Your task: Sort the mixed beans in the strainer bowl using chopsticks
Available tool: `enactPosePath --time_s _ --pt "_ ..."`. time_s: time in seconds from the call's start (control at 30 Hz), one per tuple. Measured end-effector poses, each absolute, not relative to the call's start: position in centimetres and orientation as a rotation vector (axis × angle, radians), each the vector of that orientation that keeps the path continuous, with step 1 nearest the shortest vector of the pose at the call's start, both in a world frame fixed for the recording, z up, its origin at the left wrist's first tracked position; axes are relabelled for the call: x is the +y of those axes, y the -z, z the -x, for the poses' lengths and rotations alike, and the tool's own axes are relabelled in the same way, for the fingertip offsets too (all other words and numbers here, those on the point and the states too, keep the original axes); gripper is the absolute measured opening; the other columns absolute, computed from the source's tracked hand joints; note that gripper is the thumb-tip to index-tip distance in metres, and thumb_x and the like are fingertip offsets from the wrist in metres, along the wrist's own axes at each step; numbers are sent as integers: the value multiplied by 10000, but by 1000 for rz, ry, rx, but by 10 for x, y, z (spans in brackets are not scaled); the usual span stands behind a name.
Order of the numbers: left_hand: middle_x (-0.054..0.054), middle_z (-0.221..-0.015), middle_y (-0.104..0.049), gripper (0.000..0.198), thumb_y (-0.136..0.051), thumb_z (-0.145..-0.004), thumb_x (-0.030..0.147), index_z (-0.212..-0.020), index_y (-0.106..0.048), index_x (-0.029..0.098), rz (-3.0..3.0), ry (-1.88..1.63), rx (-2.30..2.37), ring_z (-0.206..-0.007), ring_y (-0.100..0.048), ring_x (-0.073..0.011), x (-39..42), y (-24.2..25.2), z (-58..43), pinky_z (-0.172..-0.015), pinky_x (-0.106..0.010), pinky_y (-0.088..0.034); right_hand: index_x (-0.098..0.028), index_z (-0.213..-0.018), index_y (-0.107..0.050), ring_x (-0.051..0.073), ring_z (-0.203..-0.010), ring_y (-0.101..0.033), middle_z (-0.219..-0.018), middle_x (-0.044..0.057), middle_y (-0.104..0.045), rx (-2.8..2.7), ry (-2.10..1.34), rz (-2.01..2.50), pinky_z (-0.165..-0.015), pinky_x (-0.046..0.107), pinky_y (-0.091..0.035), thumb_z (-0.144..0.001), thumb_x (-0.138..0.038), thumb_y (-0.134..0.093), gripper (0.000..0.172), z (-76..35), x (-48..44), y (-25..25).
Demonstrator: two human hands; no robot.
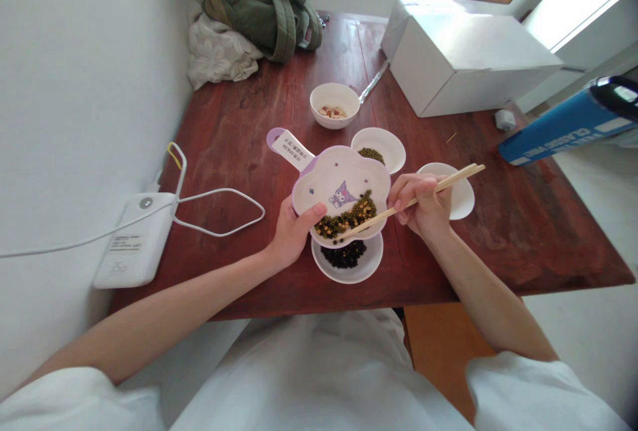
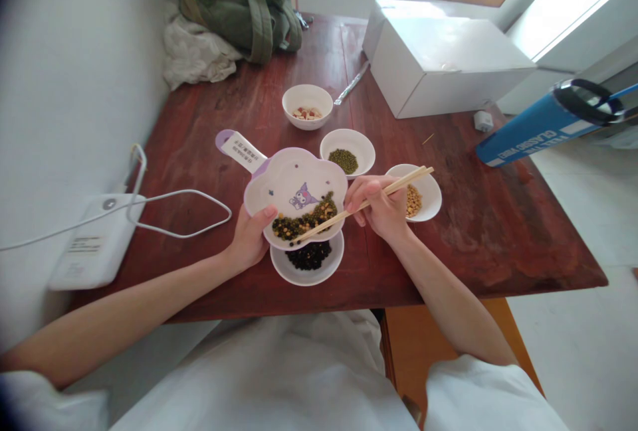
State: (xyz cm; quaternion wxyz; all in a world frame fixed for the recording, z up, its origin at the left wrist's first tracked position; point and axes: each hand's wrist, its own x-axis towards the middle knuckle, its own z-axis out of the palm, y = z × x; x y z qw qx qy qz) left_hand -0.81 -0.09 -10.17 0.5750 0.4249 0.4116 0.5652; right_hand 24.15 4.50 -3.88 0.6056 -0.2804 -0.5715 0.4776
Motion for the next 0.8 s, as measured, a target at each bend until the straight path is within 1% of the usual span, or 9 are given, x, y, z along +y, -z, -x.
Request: enactPosePath --time_s 0.1,0.17,0.3,0.4,0.5,0.67,0.8 --pt "-147 -1331 -928 743 -948 -897 769 -1376 -850 209 -999 -1316 957 -1270 -872 -397 -1 102 9 -1151 -538 -711 -205 -526 -777 61 -256 -446 -482 27 -676 -1275 -1148 626 -243 174 -274 -1053 -780 -803 781 -241 43 37" --pt "-147 -1338 -927 745 -954 -891 773 -1368 -854 209 -991 -1313 951 -1262 -872 -393 -1 103 10 -1155 -536 -708 -208 -530 -777 63 -259 -452 -493 29 -686 -1246 -1144 630 -245 178 -276 -1060 -768 -803 771 -241 43 36" --pt "-144 -1348 -929 734 -965 -884 765 -1356 -867 212 -986 -1325 948 -1289 -868 -399 -1 102 9 -1194 -549 -694 -214 -534 -792 77 -272 -469 -501 42 -697 -1264 -1058 691 -257 202 -286 -1024 -775 -843 747 -240 40 36" --pt "-145 -1343 -931 716 -954 -899 757 -1358 -867 215 -995 -1327 949 -1296 -871 -405 0 101 9 -1207 -565 -690 -214 -557 -819 89 -294 -491 -543 62 -740 -1334 -1025 753 -281 231 -322 -1007 -799 -845 739 -242 36 37" --pt "-142 -1338 -934 710 -964 -891 750 -1347 -871 214 -988 -1331 949 -1288 -875 -403 0 100 8 -1209 -565 -691 -215 -594 -849 93 -316 -514 -586 71 -774 -1381 -1010 761 -302 242 -334 -1029 -776 -834 711 -245 34 39" --pt "-139 -1290 -942 706 -964 -872 772 -1295 -883 213 -989 -1324 970 -1251 -880 -402 -1 101 8 -1173 -556 -706 -209 -650 -884 89 -339 -560 -615 70 -790 -1407 -1012 678 -320 223 -340 -1092 -678 -815 648 -246 34 41" --pt "-133 -1261 -942 691 -960 -879 756 -1288 -876 206 -975 -1322 981 -1205 -881 -381 -1 101 8 -1153 -537 -706 -205 -619 -862 78 -320 -526 -593 64 -776 -1383 -1026 680 -310 214 -328 -1069 -706 -830 674 -244 34 41"
